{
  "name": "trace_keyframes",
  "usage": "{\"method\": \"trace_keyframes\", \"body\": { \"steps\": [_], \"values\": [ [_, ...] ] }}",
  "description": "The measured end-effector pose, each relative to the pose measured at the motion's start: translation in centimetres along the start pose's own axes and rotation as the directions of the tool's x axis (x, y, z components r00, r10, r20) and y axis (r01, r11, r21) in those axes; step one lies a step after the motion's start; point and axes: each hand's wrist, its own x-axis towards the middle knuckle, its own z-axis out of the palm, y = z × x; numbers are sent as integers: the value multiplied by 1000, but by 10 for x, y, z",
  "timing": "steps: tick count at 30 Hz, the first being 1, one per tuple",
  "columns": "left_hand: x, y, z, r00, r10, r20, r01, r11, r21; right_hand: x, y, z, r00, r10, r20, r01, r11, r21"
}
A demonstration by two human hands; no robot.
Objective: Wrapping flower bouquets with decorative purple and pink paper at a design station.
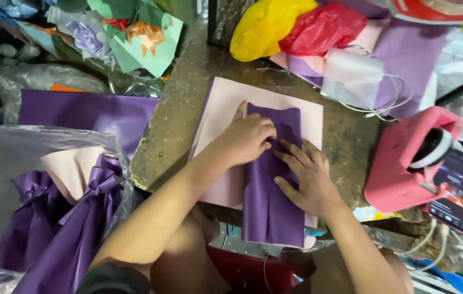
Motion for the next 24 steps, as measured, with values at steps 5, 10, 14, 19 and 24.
{"method": "trace_keyframes", "body": {
  "steps": [5,10,14,19,24],
  "values": [
    [18,-10,0,999,0,33,0,1000,-4,-2,9,6,1000,8,7,-8,1000,24],
    [26,-26,-3,992,-52,118,58,997,-54,-3,10,8,1000,-4,-12,5,998,63],
    [20,-25,-17,982,-77,171,100,986,-130,-2,4,0,1000,12,16,-13,998,67],
    [21,-25,-17,982,-76,173,104,982,-158,-2,1,-5,1000,24,18,-25,997,69],
    [42,-30,-9,969,-124,212,149,983,-109,-4,-2,-2,998,-10,-69,14,998,65]
  ]
}}
